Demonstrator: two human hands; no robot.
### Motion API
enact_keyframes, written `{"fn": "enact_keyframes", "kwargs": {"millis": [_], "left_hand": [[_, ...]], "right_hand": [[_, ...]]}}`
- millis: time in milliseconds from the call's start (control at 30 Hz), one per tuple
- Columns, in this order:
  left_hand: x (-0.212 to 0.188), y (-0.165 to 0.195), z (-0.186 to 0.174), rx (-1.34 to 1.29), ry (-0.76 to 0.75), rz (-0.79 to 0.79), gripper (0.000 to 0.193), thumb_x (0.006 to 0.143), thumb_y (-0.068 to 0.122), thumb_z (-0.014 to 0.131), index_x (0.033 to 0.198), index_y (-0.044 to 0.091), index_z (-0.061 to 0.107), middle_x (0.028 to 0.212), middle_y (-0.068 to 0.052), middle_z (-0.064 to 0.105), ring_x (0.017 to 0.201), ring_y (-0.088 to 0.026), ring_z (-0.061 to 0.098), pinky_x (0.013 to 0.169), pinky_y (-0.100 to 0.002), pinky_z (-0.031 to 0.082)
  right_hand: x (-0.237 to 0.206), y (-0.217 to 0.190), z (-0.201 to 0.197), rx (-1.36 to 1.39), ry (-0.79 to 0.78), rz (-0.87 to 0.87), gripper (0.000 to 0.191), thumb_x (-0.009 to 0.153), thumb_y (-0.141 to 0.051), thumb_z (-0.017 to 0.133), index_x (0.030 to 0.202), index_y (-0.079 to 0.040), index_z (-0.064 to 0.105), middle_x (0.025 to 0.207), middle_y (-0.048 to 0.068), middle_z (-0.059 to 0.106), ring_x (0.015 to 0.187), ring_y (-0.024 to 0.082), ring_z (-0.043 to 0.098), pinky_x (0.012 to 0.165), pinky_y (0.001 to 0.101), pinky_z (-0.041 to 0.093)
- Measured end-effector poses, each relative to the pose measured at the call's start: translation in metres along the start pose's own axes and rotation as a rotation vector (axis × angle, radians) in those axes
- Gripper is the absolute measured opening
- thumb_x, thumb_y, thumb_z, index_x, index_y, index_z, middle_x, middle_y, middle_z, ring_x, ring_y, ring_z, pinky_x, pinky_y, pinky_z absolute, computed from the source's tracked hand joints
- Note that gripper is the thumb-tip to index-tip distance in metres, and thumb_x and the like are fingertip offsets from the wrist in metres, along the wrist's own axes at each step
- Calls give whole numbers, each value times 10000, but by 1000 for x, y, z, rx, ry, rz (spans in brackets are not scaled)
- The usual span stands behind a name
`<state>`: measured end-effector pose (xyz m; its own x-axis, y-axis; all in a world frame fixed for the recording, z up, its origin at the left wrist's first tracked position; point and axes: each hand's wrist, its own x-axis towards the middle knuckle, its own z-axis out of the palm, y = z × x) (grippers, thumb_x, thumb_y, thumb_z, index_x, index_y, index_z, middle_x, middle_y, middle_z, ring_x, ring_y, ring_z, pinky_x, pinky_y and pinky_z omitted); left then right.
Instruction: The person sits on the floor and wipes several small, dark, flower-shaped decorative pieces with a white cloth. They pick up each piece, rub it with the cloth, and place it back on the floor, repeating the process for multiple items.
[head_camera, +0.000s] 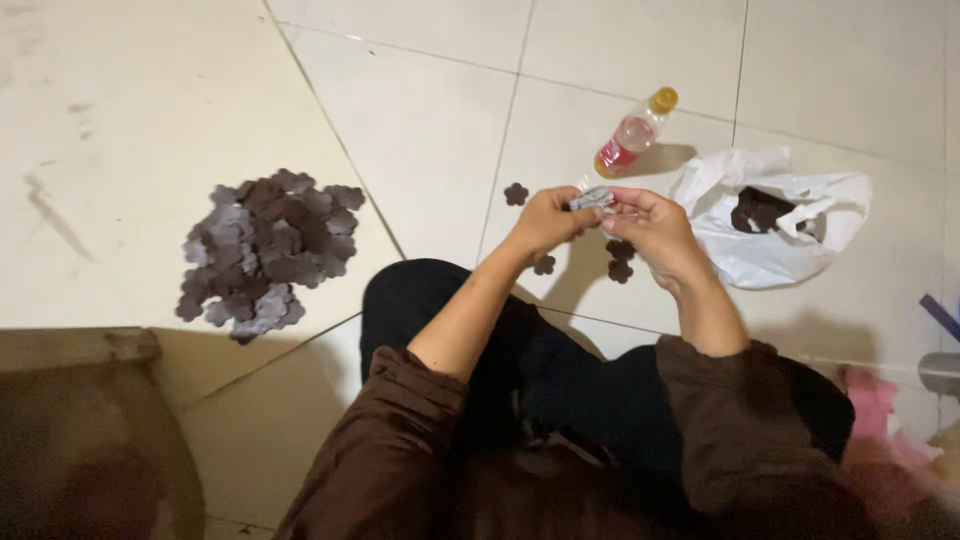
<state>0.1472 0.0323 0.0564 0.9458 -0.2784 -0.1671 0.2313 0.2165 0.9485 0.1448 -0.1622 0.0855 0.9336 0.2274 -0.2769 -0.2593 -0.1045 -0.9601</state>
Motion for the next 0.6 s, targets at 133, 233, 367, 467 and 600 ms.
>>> {"fn": "enact_keyframes", "kwargs": {"millis": [133, 233, 367, 467, 600], "left_hand": [[14, -20, -5, 91, 10, -22, 152, 820, 144, 791, 881, 34, 705, 770, -21, 693, 660, -80, 592, 605, -240, 489], [23, -37, -8, 102, 66, -16, 178, 775, 94, 781, 906, 22, 684, 829, -32, 718, 733, -94, 642, 677, -254, 535], [31, -57, -15, 30, 54, 20, 275, 750, 72, 766, 1002, 19, 671, 907, -26, 713, 804, -88, 653, 725, -251, 546], [37, -63, -19, 108, 25, 6, 268, 781, 114, 774, 1018, 23, 686, 881, -11, 713, 785, -69, 640, 704, -239, 541], [41, -65, -21, 93, 13, -213, 183, 858, 167, 755, 966, 19, 748, 770, -8, 680, 660, -74, 579, 594, -249, 475]], "right_hand": [[10, 35, -14, 44, 29, 111, 320, 927, 9, 700, 1241, 44, 651, 1113, 104, 715, 954, 126, 670, 849, 243, 546], [14, 47, -17, 70, 55, 170, 226, 970, -39, 693, 1188, 10, 659, 1065, 79, 705, 888, 118, 623, 785, 254, 503], [19, 51, -11, 207, 75, 226, 134, 983, -77, 651, 1111, -48, 626, 1018, 5, 663, 930, 93, 634, 848, 286, 567], [23, 48, -7, 179, 116, 247, 142, 965, -63, 636, 1107, -55, 625, 1014, 5, 667, 923, 97, 645, 848, 297, 587], [25, 44, -7, 139, 201, 202, 178, 955, -22, 660, 1133, -22, 650, 1067, 38, 698, 898, 100, 650, 838, 272, 566]]}}
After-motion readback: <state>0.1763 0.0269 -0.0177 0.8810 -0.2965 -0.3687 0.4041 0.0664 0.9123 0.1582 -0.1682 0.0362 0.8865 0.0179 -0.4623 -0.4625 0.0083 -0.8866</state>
